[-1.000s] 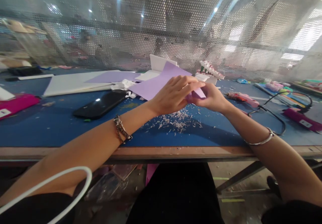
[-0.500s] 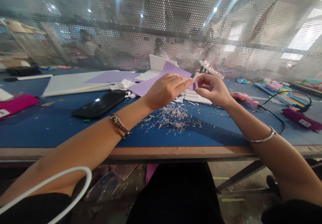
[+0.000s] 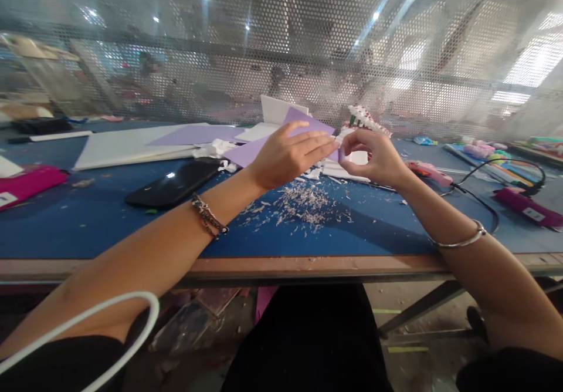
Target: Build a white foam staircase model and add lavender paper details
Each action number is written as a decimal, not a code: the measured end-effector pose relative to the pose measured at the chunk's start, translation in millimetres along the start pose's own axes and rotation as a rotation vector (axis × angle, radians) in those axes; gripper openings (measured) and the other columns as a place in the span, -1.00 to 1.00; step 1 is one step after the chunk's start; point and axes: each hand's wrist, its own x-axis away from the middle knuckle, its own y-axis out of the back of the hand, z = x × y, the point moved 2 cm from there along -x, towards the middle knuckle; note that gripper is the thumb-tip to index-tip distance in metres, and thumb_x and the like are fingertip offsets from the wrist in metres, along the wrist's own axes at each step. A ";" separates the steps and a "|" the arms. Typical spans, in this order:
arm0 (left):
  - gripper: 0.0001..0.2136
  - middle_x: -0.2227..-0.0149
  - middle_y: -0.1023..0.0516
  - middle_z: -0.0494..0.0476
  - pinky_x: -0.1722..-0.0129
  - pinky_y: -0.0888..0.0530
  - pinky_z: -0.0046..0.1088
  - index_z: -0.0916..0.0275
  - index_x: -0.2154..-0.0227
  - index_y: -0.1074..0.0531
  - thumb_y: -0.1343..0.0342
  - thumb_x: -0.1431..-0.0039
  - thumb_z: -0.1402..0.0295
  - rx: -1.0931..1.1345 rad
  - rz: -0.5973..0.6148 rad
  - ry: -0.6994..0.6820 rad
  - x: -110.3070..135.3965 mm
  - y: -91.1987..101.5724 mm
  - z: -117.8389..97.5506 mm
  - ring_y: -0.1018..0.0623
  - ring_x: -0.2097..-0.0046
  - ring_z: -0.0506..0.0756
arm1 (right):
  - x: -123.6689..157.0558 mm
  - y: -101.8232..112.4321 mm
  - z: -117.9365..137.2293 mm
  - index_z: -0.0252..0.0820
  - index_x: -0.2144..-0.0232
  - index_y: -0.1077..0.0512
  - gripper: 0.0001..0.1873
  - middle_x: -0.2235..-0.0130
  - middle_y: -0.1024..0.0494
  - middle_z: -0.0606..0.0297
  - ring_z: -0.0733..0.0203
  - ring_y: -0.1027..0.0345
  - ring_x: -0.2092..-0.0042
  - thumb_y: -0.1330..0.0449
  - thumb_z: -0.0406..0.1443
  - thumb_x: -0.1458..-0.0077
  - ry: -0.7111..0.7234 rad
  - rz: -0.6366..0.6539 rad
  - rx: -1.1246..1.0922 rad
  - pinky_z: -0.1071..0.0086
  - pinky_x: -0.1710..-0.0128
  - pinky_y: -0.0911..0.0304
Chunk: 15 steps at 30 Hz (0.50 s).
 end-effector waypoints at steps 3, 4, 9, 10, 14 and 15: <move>-0.69 0.00 -0.47 0.12 -0.13 -0.13 -0.17 0.16 0.02 -0.36 0.22 -0.30 0.41 0.038 -0.039 0.004 -0.6 0.4 -1.9 -0.41 -0.06 0.09 | 1.0 -9.1 0.4 -0.28 0.40 -0.35 -0.76 0.38 -0.42 0.27 0.31 -0.31 0.31 -0.21 -0.30 0.21 -0.012 0.032 -0.032 0.32 0.20 -0.32; -0.71 0.02 -0.49 0.10 -0.14 -0.11 -0.17 0.14 0.05 -0.38 0.19 -0.30 0.39 0.064 -0.069 0.004 -1.0 0.1 -2.7 -0.43 -0.04 0.08 | 1.3 -13.2 0.5 -0.29 0.39 -0.35 -0.75 0.38 -0.42 0.27 0.31 -0.32 0.32 -0.20 -0.29 0.21 -0.025 0.059 -0.071 0.33 0.21 -0.33; -0.81 0.13 -0.53 0.04 -0.14 -0.05 -0.19 0.10 0.13 -0.41 0.03 -0.23 0.30 0.105 -0.169 -0.059 -2.5 -6.1 -7.2 -0.44 0.00 0.09 | 3.5 -28.1 3.5 -0.29 0.34 -0.35 -0.72 0.37 -0.42 0.31 0.34 -0.31 0.33 -0.19 -0.30 0.19 -0.054 0.151 -0.196 0.33 0.20 -0.32; -0.78 0.12 -0.52 0.07 -0.13 -0.06 -0.18 0.11 0.10 -0.38 0.00 -0.21 0.28 0.101 -0.163 -0.033 -2.7 -7.4 -7.4 -0.43 0.00 0.10 | 3.9 -28.9 4.0 -0.29 0.36 -0.35 -0.73 0.39 -0.42 0.32 0.34 -0.30 0.34 -0.19 -0.30 0.20 -0.043 0.147 -0.183 0.33 0.21 -0.32; -0.59 0.03 -0.37 0.22 -0.01 -0.18 -0.14 0.18 0.07 -0.31 -0.10 -0.08 0.09 0.076 -0.180 0.175 -1.0 -8.7 -9.2 -0.34 0.00 0.22 | 4.4 -30.4 5.7 -0.27 0.46 -0.32 -0.83 0.47 -0.36 0.37 0.37 -0.23 0.39 -0.18 -0.34 0.22 0.016 0.160 -0.125 0.37 0.27 -0.29; -0.56 0.03 -0.35 0.25 0.02 -0.19 -0.14 0.19 0.08 -0.30 -0.12 -0.04 0.05 0.065 -0.202 0.218 -0.1 -8.4 -10.9 -0.32 0.00 0.24 | 4.3 -30.8 6.2 -0.27 0.47 -0.31 -0.83 0.48 -0.34 0.38 0.37 -0.21 0.40 -0.18 -0.34 0.22 0.017 0.167 -0.122 0.38 0.29 -0.28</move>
